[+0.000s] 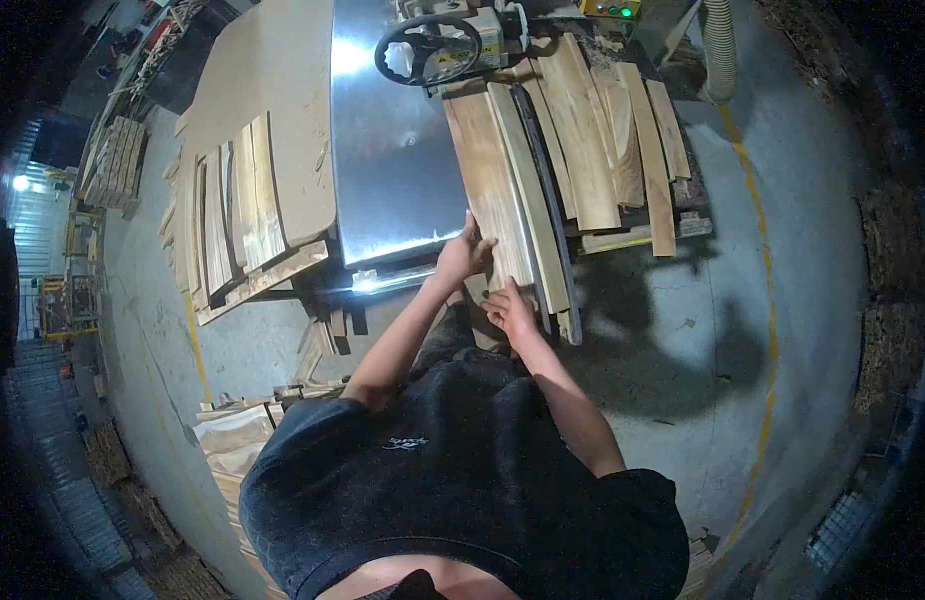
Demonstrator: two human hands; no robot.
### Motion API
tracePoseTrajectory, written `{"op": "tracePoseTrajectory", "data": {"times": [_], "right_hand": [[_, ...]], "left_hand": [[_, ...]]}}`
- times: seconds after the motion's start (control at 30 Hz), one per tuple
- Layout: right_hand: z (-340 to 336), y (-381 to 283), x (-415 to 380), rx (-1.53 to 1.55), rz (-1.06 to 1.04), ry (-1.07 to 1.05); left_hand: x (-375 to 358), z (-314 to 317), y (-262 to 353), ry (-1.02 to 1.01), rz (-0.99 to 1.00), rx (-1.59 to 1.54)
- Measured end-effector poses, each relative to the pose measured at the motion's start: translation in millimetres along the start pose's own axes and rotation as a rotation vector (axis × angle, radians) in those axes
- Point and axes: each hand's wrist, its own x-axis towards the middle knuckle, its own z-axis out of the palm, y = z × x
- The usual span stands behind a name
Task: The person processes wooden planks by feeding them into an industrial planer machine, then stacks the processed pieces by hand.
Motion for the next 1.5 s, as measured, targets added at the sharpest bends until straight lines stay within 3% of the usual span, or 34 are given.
{"op": "tracePoseTrajectory", "data": {"times": [0.17, 0.3, 0.37, 0.4, 0.43, 0.5, 0.57, 0.6, 0.63, 0.67, 0.7, 0.73, 0.77, 0.93, 0.97, 1.03, 1.07, 1.1, 1.17, 1.2, 1.3, 1.33, 1.47, 1.5], "right_hand": [[40, -44, 50, -0.371, -0.059, 0.094], [86, -74, 88, -0.344, -0.152, 0.257], [100, -88, 115, -0.272, -0.110, 0.286], [108, -98, 124, -0.177, -0.079, 0.268], [113, -103, 129, -0.128, -0.103, 0.253], [123, -110, 138, -0.199, -0.148, 0.329], [121, -120, 152, -0.158, -0.146, 0.256], [130, -119, 166, 0.014, -0.203, 0.349], [131, -120, 161, -0.099, -0.262, 0.359], [133, -126, 158, -0.209, -0.276, 0.311], [118, -112, 182, -0.007, -0.482, 0.102], [129, -125, 180, -0.100, -0.320, 0.248], [147, -145, 174, -0.188, -0.152, 0.369], [175, -170, 185, -0.195, -0.206, 0.359], [179, -172, 190, -0.181, -0.217, 0.366], [184, -182, 192, -0.226, -0.260, 0.437], [186, -186, 194, -0.168, -0.250, 0.433], [186, -190, 195, -0.140, -0.206, 0.446], [183, -184, 195, -0.126, -0.251, 0.433], [184, -180, 198, -0.158, -0.279, 0.455], [196, -169, 184, -0.241, -0.353, 0.539], [201, -167, 180, -0.236, -0.382, 0.553], [204, -159, 177, -0.247, -0.455, 0.571], [205, -159, 177, -0.249, -0.459, 0.563]], "left_hand": [[62, -23, 5, 0.097, -0.033, -0.102], [126, -52, -25, 0.049, 0.236, -0.098], [131, -103, -17, -0.406, -0.050, -0.581], [139, -114, -22, -0.412, -0.054, -0.620], [143, -123, -28, -0.026, 0.408, -0.275], [150, -155, -21, 0.208, 0.660, -0.283], [96, -234, 45, 0.354, 0.459, -0.585], [71, -270, 63, 0.538, 0.596, -0.501], [46, -302, 78, 0.754, 0.795, -0.445], [23, -323, 87, 0.759, 0.872, -0.636], [14, -331, 94, 0.845, 1.027, -0.904], [8, -336, 102, 0.789, 1.009, -0.962], [6, -347, 111, 0.588, 1.104, -1.074], [-17, -412, 122, -0.375, 1.527, -1.398], [-25, -414, 120, -0.395, 1.534, -1.400], [-39, -404, 120, -0.281, 1.320, -1.752], [-41, -395, 126, -0.154, 1.410, -1.849], [-37, -403, 124, -0.179, 1.418, -1.872], [-27, -423, 118, -0.714, 1.194, -1.858], [-39, -416, 118, -0.487, 1.160, -2.003], [-38, -431, 106, -0.528, 1.123, -1.923], [-44, -432, 110, -0.360, 1.013, -1.909], [-42, -448, 96, -0.473, 0.952, -1.843], [-36, -446, 90, -0.573, 1.081, -1.879]]}}
